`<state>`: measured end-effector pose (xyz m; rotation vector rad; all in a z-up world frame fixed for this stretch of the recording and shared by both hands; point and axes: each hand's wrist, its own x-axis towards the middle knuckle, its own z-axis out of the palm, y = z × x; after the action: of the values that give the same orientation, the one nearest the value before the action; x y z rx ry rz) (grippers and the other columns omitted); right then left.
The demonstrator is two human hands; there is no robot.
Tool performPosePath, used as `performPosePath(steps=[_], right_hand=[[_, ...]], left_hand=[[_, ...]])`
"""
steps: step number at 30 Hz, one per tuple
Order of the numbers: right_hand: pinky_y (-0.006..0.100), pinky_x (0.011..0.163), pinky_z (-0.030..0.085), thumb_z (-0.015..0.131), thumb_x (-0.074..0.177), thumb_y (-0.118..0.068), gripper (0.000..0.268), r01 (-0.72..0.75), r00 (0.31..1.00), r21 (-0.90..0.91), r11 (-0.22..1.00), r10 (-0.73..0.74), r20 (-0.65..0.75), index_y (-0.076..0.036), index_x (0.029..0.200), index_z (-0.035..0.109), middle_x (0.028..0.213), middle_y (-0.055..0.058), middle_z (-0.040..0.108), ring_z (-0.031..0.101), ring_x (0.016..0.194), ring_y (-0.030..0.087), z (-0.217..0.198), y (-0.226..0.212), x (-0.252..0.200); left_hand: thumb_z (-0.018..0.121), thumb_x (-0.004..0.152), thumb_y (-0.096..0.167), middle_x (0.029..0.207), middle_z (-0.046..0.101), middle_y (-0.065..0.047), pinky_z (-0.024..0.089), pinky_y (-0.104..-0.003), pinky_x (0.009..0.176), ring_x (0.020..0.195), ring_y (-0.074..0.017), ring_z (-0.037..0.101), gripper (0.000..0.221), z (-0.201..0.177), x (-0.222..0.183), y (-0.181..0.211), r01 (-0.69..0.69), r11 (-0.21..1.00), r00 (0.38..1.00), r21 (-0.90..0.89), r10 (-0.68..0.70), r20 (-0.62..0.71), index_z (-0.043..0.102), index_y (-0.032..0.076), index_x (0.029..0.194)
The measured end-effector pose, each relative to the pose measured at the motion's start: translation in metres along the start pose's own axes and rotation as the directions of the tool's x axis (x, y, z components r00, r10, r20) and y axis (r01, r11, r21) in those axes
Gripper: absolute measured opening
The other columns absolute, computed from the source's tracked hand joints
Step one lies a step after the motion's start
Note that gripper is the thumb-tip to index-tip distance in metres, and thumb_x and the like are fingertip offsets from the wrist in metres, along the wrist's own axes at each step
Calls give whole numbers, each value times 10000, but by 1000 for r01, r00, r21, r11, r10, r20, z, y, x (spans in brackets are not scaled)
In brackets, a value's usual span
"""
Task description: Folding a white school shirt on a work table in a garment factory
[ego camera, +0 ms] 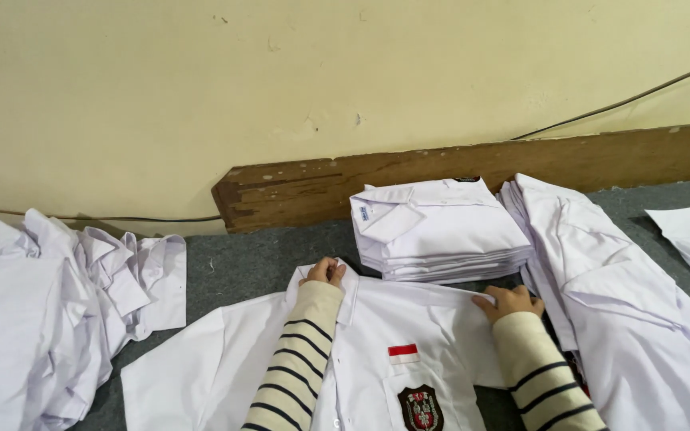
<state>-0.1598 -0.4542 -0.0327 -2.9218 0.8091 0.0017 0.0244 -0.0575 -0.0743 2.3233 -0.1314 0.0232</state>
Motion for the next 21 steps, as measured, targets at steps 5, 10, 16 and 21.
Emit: performPosePath(steps=[5,10,16,21], right_hand=[[430,991,569,619,816,-724,384,-57,997,239,969,41,71,-391,905,787,1009,3,823,716,1143,290,-21,19,13],[427,953,587,709,771,-658,418,-105,991,193,975,86,105,-261,864,801,1021,45,828,735,1130,292,-18,18,18],[513,911,600,646,881,-582,365,20,974,-173,985,-58,-217,-361,1171,639,1261,-18,679,669,1213,300,-40,-29,-27],[457,710,633,612,934,-348,316,764,632,185,619,-657,-410,-245,1233,633,1145,39,690,741,873,317,-12,-146,-54]], left_hand=[[575,980,611,956,677,78,369,-486,1011,1024,-189,651,291,14,-7,-9,-145,986,976,-85,128,-177,601,331,1055],[604,987,563,948,672,58,383,-508,1013,1006,-209,657,266,14,-12,-7,-203,974,957,-97,176,-232,603,301,1034],[577,997,590,893,637,101,389,-465,970,949,-171,655,269,12,-19,-1,-260,959,930,-108,219,-294,589,322,1012],[581,994,603,889,604,116,389,-457,950,964,-157,643,289,10,-23,-1,-337,939,893,-63,298,-339,581,315,1003]])
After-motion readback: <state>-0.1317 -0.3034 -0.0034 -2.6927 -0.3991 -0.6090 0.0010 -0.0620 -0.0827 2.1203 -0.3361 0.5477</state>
